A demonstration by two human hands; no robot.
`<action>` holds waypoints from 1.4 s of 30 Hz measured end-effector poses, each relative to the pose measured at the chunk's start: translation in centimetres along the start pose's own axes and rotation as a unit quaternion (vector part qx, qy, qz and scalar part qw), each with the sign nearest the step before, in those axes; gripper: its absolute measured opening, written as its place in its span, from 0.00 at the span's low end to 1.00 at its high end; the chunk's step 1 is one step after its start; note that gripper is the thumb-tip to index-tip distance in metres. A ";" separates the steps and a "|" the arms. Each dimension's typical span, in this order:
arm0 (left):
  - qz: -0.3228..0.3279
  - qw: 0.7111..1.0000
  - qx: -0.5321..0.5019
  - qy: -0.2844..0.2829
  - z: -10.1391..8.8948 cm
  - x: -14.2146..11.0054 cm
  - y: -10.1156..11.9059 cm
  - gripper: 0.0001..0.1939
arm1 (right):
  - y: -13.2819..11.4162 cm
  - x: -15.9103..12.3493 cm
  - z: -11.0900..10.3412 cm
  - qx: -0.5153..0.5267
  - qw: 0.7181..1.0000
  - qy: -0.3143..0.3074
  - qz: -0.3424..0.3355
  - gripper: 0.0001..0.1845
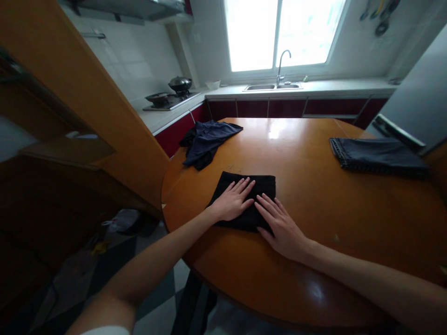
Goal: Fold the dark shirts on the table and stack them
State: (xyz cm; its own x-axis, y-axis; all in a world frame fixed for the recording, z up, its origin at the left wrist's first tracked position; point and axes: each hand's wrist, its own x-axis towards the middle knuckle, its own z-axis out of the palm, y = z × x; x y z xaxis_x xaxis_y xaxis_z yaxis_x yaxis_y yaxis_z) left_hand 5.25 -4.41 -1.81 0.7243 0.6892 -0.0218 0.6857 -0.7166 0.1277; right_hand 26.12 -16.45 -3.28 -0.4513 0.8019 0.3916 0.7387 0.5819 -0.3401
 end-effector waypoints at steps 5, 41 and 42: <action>0.001 1.000 -0.010 0.004 0.0 0.1 0.0 0.35 | 0.5 -1.1 -0.1 0.007 1.000 -0.021 0.010 0.46; 0.002 1.000 -0.001 0.012 0.2 0.0 0.0 0.36 | 1.5 -1.5 -1.7 -0.114 0.986 -0.102 -0.061 0.41; 0.002 1.000 -0.001 0.012 0.2 0.1 0.0 0.36 | 1.4 -1.6 -1.7 -0.110 0.987 -0.105 -0.055 0.43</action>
State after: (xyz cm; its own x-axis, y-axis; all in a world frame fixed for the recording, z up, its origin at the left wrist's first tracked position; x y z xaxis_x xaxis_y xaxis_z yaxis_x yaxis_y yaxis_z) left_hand 5.30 -4.37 -2.02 0.7245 0.6893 0.0019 0.6834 -0.7186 0.1289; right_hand 28.78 -17.13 -2.93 -0.6118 0.7594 0.2214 0.7598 0.6420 -0.1023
